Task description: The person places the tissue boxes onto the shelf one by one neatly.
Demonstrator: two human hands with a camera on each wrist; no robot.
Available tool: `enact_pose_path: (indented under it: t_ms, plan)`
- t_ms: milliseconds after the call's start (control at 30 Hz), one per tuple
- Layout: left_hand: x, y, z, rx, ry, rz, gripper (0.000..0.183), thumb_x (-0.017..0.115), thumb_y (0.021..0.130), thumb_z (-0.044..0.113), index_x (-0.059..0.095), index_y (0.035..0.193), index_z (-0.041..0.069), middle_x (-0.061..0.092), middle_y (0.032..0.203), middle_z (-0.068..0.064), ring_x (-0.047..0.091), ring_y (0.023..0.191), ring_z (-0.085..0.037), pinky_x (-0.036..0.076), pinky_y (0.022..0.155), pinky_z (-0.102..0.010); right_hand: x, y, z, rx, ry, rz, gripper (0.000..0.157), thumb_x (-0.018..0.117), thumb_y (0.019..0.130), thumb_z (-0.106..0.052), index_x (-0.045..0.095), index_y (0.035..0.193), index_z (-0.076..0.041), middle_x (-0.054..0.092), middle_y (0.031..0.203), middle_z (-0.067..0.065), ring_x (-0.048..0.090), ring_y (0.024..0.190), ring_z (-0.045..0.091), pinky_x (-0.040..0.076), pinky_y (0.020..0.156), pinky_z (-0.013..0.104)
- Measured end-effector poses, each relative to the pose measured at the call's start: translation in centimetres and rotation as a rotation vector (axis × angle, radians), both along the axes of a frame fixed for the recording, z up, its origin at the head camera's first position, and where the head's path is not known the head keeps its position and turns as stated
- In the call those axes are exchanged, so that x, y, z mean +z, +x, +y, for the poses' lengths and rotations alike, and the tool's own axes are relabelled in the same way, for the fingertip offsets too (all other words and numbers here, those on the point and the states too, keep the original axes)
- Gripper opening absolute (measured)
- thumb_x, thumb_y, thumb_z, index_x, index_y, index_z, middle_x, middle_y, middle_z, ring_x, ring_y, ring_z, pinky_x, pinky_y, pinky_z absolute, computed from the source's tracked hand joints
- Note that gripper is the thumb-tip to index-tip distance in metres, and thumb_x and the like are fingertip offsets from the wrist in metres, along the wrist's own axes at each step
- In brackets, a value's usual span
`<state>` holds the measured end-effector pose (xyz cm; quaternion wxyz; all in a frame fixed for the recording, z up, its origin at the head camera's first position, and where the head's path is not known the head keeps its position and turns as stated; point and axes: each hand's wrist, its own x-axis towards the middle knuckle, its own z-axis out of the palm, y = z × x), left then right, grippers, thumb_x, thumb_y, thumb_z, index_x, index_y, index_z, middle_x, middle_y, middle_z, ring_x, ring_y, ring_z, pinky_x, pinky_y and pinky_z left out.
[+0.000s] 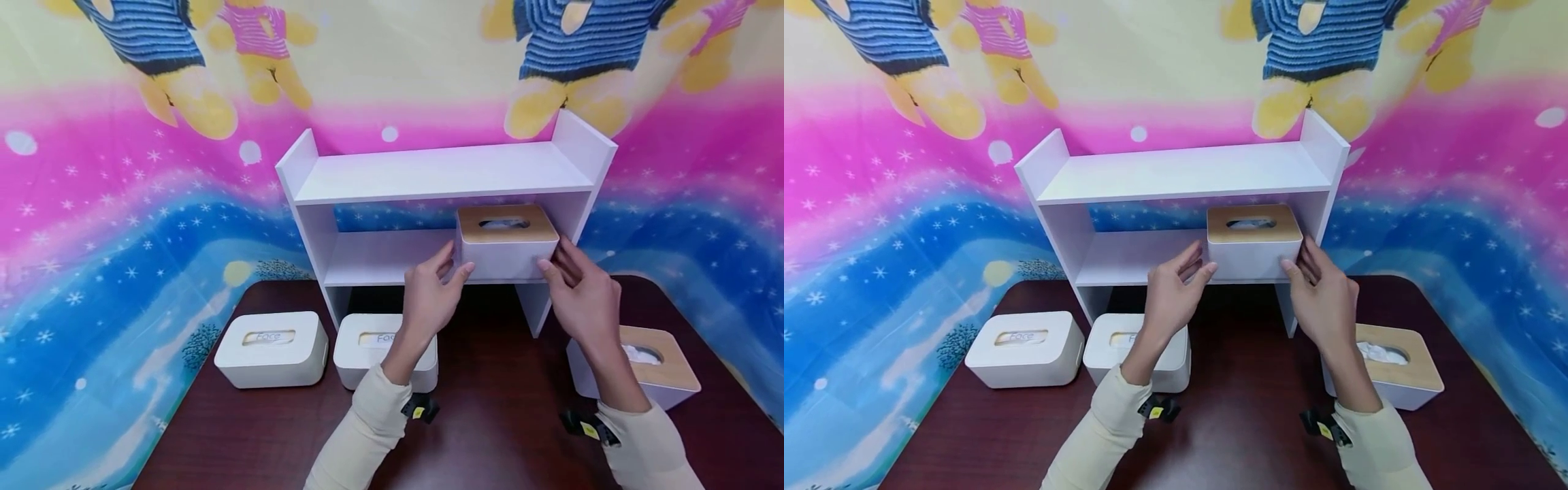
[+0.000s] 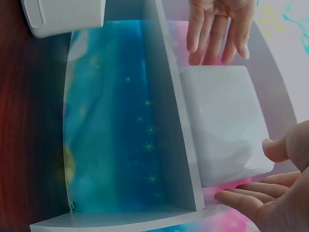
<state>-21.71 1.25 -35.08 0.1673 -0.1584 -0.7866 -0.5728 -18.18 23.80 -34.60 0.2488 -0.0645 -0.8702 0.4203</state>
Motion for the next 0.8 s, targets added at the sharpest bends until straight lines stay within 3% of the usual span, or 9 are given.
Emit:
enact_pose_path:
  t_ms: [167,333,433,600,800]
  plan:
    - [-0.1,1.6,-2.6,-0.008,0.005,0.009,0.059,0.079,0.101,0.029,0.059,0.154,0.012,0.062,0.153,-0.014,0.068,0.133,-0.024,0.063,0.096,-0.032,-0.7,1.9,-0.2,0.004,-0.009,0.005,0.064,0.066,0.107,-0.044,0.045,0.164,-0.025,0.059,0.157,0.012,0.063,0.139,0.035,0.053,0.100,0.039]
    - [-0.8,3.1,-5.8,0.005,0.014,0.017,0.059,0.078,0.101,0.027,0.059,0.154,0.011,0.061,0.156,-0.010,0.066,0.136,-0.027,0.063,0.096,-0.037,-1.7,3.2,-0.7,0.061,0.019,-0.006,0.065,0.068,0.106,-0.042,0.048,0.163,-0.020,0.060,0.156,0.018,0.064,0.138,0.041,0.054,0.097,0.029]
    - [-1.5,3.9,-7.7,0.034,-0.012,0.008,0.061,0.078,0.101,0.027,0.057,0.155,0.010,0.060,0.156,-0.011,0.065,0.137,-0.027,0.063,0.098,-0.042,-2.3,3.6,-1.2,0.098,0.075,-0.010,0.063,0.069,0.106,-0.041,0.053,0.160,-0.014,0.063,0.151,0.022,0.067,0.132,0.044,0.056,0.094,0.033]
    - [-2.5,4.5,-10.4,0.071,-0.084,-0.019,0.064,0.078,0.101,0.027,0.055,0.157,0.006,0.058,0.158,-0.010,0.062,0.141,-0.024,0.061,0.102,-0.042,-3.2,4.0,-2.3,0.169,0.110,-0.012,0.058,0.069,0.106,-0.039,0.060,0.152,-0.005,0.069,0.142,0.026,0.071,0.125,0.044,0.059,0.094,0.051]
    - [-3.5,4.9,-12.8,0.140,-0.164,-0.052,0.064,0.079,0.100,0.026,0.056,0.156,0.005,0.059,0.157,-0.012,0.062,0.141,-0.027,0.060,0.102,-0.041,-4.7,4.2,-3.7,0.274,0.094,-0.079,0.060,0.069,0.106,-0.039,0.058,0.152,-0.002,0.066,0.146,0.025,0.072,0.126,0.041,0.061,0.097,0.054]
